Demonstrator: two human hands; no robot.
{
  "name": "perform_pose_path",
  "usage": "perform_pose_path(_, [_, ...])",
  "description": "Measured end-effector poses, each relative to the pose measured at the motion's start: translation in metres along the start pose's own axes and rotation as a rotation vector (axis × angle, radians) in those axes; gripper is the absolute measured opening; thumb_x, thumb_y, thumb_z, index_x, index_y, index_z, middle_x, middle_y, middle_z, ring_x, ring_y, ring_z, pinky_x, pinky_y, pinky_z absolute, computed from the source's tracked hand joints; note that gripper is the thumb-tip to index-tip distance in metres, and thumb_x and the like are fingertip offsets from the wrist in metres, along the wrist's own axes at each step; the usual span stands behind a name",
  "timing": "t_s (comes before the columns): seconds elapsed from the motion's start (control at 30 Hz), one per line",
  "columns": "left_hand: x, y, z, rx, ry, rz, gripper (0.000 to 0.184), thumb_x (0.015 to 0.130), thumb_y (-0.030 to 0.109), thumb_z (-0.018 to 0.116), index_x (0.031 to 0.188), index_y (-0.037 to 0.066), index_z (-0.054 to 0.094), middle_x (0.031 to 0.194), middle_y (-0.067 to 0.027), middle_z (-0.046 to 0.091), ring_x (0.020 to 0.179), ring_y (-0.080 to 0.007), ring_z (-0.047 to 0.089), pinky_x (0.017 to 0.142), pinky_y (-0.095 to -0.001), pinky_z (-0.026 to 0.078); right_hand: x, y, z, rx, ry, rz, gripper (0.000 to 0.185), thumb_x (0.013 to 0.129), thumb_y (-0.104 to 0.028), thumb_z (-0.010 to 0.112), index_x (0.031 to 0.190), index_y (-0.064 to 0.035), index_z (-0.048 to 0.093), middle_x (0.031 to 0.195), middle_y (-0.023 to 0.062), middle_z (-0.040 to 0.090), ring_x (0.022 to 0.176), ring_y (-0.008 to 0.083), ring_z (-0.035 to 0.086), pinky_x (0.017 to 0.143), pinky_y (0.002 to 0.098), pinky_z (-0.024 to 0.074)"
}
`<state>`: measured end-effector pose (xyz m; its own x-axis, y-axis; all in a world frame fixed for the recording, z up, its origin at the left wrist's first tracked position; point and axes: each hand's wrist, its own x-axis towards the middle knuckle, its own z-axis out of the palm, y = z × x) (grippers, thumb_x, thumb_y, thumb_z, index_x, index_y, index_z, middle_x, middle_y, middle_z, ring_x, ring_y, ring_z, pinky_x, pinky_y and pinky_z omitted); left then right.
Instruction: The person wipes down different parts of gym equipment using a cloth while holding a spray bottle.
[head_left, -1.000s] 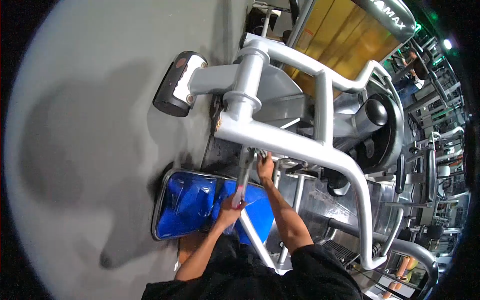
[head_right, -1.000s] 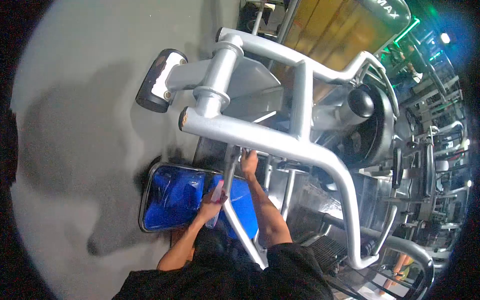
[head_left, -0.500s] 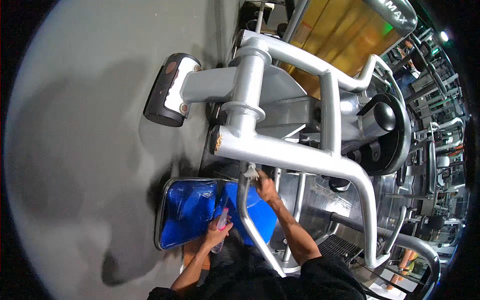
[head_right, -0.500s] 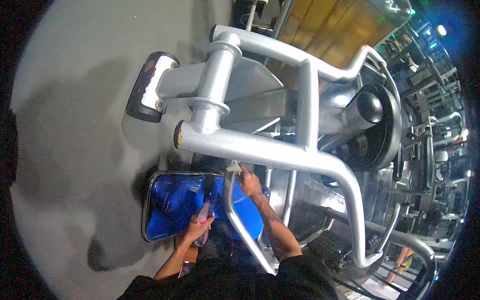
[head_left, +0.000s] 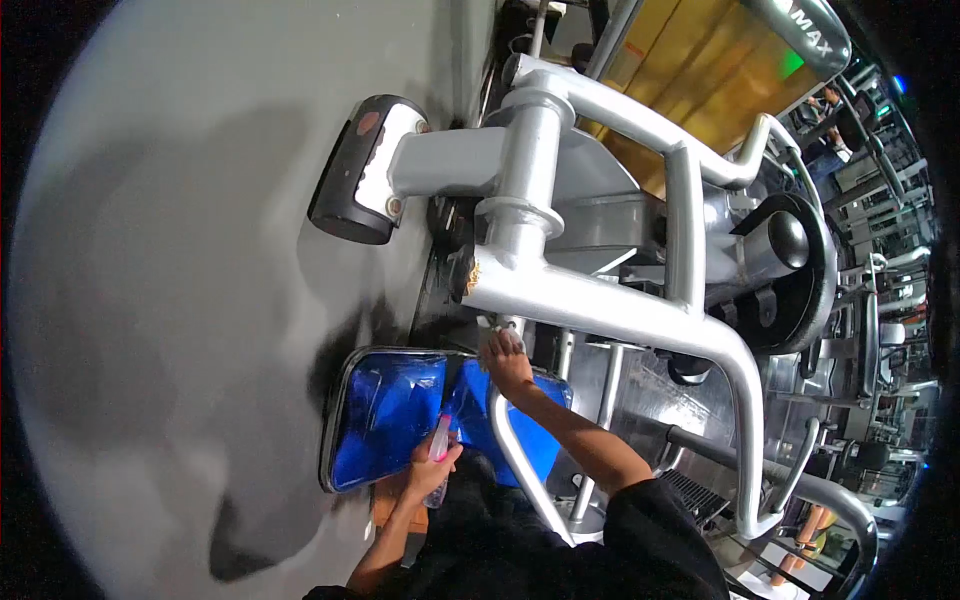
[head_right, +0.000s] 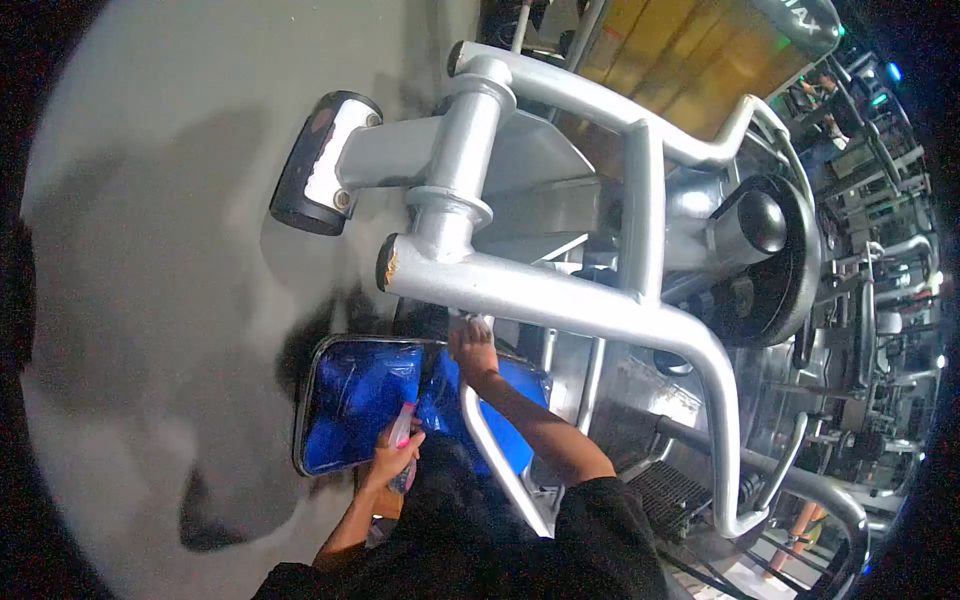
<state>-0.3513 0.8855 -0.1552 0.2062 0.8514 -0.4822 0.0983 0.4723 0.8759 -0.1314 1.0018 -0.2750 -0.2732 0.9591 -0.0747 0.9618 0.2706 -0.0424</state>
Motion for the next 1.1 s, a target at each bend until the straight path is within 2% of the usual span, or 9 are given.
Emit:
perform_pose_path(0.2, [0.001, 0.007, 0.013, -0.059, -0.037, -0.031, 0.026, 0.084, 0.005, 0.064, 0.108, 0.003, 0.055, 0.077, -0.0005, 0.056, 0.053, -0.0064, 0.053, 0.046, -0.0222, 0.044, -0.046, 0.09, -0.007, 1.061, -0.229, 0.059, 0.036, 0.081, -0.015, 0.057, 0.114, -0.004, 0.055, 0.096, 0.0153, 0.064, 0.093, 0.0313, 0.062, 0.079, 0.0382, 0.05])
perform_pose_path(0.27, [0.005, 0.008, 0.015, -0.033, -0.068, -0.061, 0.027, 0.083, 0.005, 0.064, 0.108, 0.003, 0.055, 0.077, -0.0004, 0.056, 0.053, -0.0065, 0.053, 0.046, -0.0223, 0.044, -0.034, 0.125, 0.029, 1.354, -0.051, 0.258, 0.03, 0.093, -0.013, 0.049, 0.121, -0.0021, 0.05, 0.127, 0.0145, 0.05, 0.113, 0.0245, 0.049, 0.096, 0.041, 0.0407])
perform_pose_path(0.4, [0.017, 0.021, 0.015, -0.03, -0.124, -0.046, 0.028, 0.083, 0.005, 0.065, 0.11, 0.003, 0.055, 0.078, -0.0008, 0.057, 0.053, -0.0068, 0.053, 0.047, -0.0227, 0.044, 0.006, 0.141, 0.102, 0.954, 0.305, 0.561, 0.035, 0.09, -0.011, 0.052, 0.123, -0.0011, 0.048, 0.126, 0.0162, 0.052, 0.113, 0.0268, 0.05, 0.094, 0.0423, 0.0409])
perform_pose_path(0.6, [0.024, 0.038, -0.001, -0.019, -0.052, -0.016, 0.029, 0.082, 0.002, 0.064, 0.109, 0.002, 0.055, 0.08, -0.0018, 0.058, 0.053, -0.008, 0.054, 0.048, -0.024, 0.045, 0.023, 0.076, 0.14, 0.386, 0.454, 0.42, 0.044, 0.085, -0.008, 0.057, 0.126, 0.0004, 0.046, 0.123, 0.0186, 0.054, 0.113, 0.0301, 0.052, 0.092, 0.0441, 0.0412])
perform_pose_path(0.8, [0.034, 0.078, 0.0, -0.061, -0.084, 0.003, 0.03, 0.082, 0.001, 0.063, 0.11, 0.001, 0.054, 0.084, -0.0026, 0.058, 0.056, -0.009, 0.055, 0.048, -0.0241, 0.046, -0.092, 0.006, -0.003, 1.148, 0.14, 0.573, 0.039, 0.083, -0.013, 0.06, 0.12, -0.0049, 0.051, 0.092, 0.02, 0.065, 0.087, 0.0296, 0.065, 0.074, 0.0377, 0.0498])
perform_pose_path(0.9, [0.036, 0.087, 0.004, -0.032, -0.162, -0.017, 0.031, 0.082, 0.002, 0.064, 0.111, 0.001, 0.054, 0.086, -0.0026, 0.058, 0.057, -0.0091, 0.055, 0.048, -0.0236, 0.046, -0.121, 0.027, 0.025, 1.22, 0.14, 0.57, 0.036, 0.087, -0.021, 0.059, 0.116, -0.0013, 0.053, 0.093, 0.0191, 0.065, 0.087, 0.0264, 0.065, 0.073, 0.0375, 0.0492])
perform_pose_path(0.93, [0.037, 0.087, 0.005, -0.039, -0.179, -0.015, 0.031, 0.082, 0.003, 0.064, 0.112, 0.002, 0.054, 0.087, -0.0026, 0.058, 0.058, -0.0092, 0.055, 0.048, -0.0235, 0.046, -0.106, 0.032, 0.02, 1.285, 0.072, 0.916, 0.035, 0.09, -0.024, 0.056, 0.113, 0.002, 0.054, 0.092, 0.0152, 0.066, 0.087, 0.0219, 0.063, 0.075, 0.0358, 0.0484])
perform_pose_path(1.0, [0.038, 0.088, 0.006, -0.044, -0.2, -0.006, 0.032, 0.082, 0.004, 0.065, 0.112, 0.002, 0.054, 0.088, -0.0026, 0.058, 0.059, -0.0092, 0.055, 0.048, -0.0234, 0.046, -0.076, 0.051, 0.033, 1.265, 0.458, 0.996, 0.027, 0.093, -0.018, 0.051, 0.112, 0.0027, 0.053, 0.098, 0.0117, 0.062, 0.092, 0.0159, 0.057, 0.08, 0.0296, 0.0448])
perform_pose_path(1.1, [0.029, 0.086, 0.002, -0.013, -0.197, -0.029, 0.033, 0.083, 0.004, 0.065, 0.114, 0.004, 0.053, 0.089, -0.0028, 0.058, 0.059, -0.0087, 0.055, 0.049, -0.0236, 0.047, -0.027, 0.115, 0.116, 1.149, 0.434, 0.91, 0.028, 0.091, -0.02, 0.053, 0.11, 0.0013, 0.054, 0.104, 0.0168, 0.062, 0.096, 0.0246, 0.058, 0.082, 0.0338, 0.0458])
